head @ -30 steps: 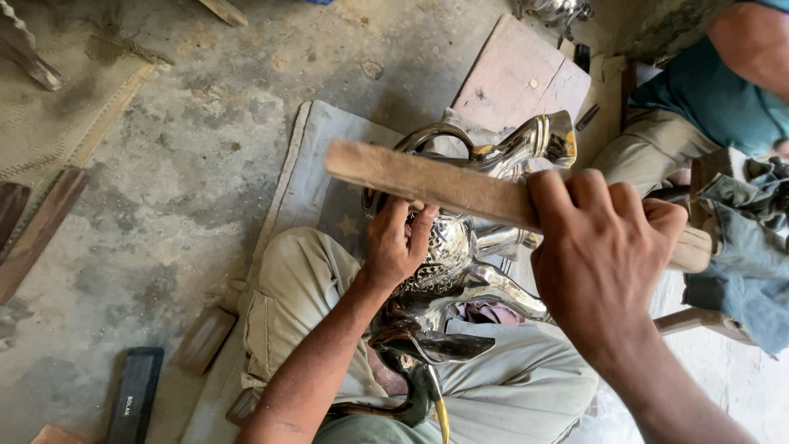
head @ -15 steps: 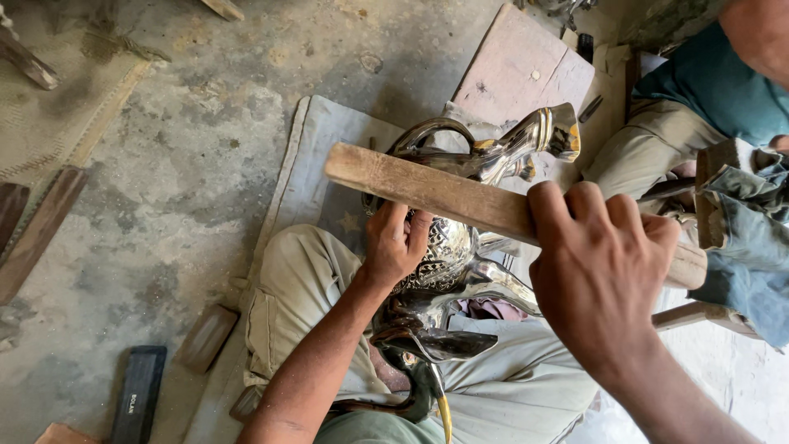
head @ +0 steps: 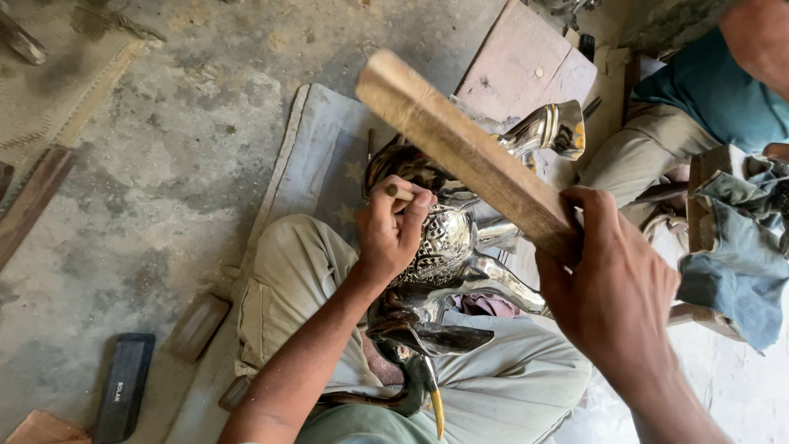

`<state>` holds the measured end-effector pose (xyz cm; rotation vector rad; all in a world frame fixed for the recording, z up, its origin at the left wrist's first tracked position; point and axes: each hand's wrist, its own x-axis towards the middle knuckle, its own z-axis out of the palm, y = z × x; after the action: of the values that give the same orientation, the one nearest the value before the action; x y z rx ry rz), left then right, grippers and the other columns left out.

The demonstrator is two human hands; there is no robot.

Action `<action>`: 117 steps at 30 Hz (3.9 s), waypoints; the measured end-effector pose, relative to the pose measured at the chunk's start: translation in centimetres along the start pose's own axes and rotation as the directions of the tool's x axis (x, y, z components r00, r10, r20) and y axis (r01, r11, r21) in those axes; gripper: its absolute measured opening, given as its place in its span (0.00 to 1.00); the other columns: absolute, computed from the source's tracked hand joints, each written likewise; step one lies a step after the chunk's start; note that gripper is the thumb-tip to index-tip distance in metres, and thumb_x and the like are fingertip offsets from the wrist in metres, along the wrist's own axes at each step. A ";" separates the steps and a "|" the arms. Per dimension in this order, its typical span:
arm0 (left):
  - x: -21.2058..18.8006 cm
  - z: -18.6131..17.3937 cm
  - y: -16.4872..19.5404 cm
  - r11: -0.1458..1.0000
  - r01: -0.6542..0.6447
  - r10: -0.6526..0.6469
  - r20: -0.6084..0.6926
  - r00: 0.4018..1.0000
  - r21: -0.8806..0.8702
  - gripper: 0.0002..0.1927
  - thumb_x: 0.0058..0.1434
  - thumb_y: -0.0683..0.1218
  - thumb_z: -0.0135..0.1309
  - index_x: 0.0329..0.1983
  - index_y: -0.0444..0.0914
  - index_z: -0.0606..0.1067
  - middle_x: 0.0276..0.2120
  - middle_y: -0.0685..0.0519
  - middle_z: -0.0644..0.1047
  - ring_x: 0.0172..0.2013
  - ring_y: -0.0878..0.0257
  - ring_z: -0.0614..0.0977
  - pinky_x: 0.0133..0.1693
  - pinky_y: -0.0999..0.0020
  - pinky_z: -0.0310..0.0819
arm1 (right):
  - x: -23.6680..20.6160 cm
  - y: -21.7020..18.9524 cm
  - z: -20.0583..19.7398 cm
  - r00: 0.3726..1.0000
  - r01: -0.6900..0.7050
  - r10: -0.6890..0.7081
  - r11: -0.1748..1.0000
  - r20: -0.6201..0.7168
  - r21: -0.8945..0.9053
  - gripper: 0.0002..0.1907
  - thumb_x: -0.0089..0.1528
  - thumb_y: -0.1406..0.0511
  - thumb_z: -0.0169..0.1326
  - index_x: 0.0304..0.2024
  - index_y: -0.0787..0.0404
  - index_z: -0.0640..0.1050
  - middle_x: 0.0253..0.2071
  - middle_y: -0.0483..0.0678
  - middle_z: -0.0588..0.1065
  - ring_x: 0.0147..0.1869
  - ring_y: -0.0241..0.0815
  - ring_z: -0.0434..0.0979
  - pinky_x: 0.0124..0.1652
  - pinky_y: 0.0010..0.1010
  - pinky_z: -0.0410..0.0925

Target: The person is sitting on the floor and using a wooden mallet and a metal chisel to engrave intricate patterns onto a silver-colored metal object shaped like an animal. The person repeatedly strikes the chisel to create detailed designs on the object's surface.

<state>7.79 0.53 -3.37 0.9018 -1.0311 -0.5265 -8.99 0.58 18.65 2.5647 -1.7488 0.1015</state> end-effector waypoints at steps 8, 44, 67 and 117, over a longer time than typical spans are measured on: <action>-1.3 0.1 -2.4 0.927 -0.195 0.205 0.002 0.979 0.321 0.10 0.72 0.44 0.52 0.45 0.30 0.72 0.31 0.51 0.75 0.22 0.69 0.75 0.20 0.72 0.67 | 0.2 -1.2 -0.4 0.942 0.272 -0.290 0.954 -0.166 -0.123 0.31 0.54 0.71 0.58 0.62 0.61 0.71 0.42 0.52 0.73 0.44 0.49 0.74 0.45 0.41 0.65; -0.4 -0.1 -0.9 0.987 -0.054 0.060 -0.034 0.998 0.152 0.11 0.77 0.45 0.48 0.53 0.31 0.70 0.40 0.47 0.82 0.40 0.62 0.87 0.26 0.77 0.80 | 4.7 -4.1 0.1 0.937 0.267 -0.298 0.948 -0.183 -0.175 0.14 0.55 0.76 0.55 0.42 0.60 0.76 0.34 0.50 0.75 0.37 0.47 0.73 0.40 0.42 0.61; 0.1 -0.2 -0.5 0.991 -0.015 0.021 -0.043 0.999 0.133 0.10 0.76 0.44 0.48 0.51 0.31 0.69 0.39 0.47 0.82 0.39 0.62 0.87 0.24 0.78 0.79 | 4.9 -2.7 0.8 0.915 0.275 -0.394 0.766 -0.086 -0.581 0.07 0.64 0.64 0.62 0.43 0.49 0.78 0.37 0.45 0.78 0.38 0.43 0.76 0.43 0.38 0.64; 0.1 -0.7 -1.2 0.997 0.008 -0.006 -0.017 1.000 0.073 0.09 0.77 0.46 0.47 0.44 0.34 0.70 0.34 0.50 0.80 0.35 0.64 0.86 0.26 0.77 0.81 | 4.5 -3.9 -1.8 0.983 0.182 -0.168 0.836 0.073 -0.519 0.11 0.61 0.66 0.59 0.46 0.54 0.77 0.32 0.45 0.77 0.33 0.42 0.74 0.38 0.40 0.63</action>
<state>8.52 0.11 -4.50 0.9736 -1.0378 -0.4886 -3.79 -2.08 20.86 2.2960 -1.2963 -0.3662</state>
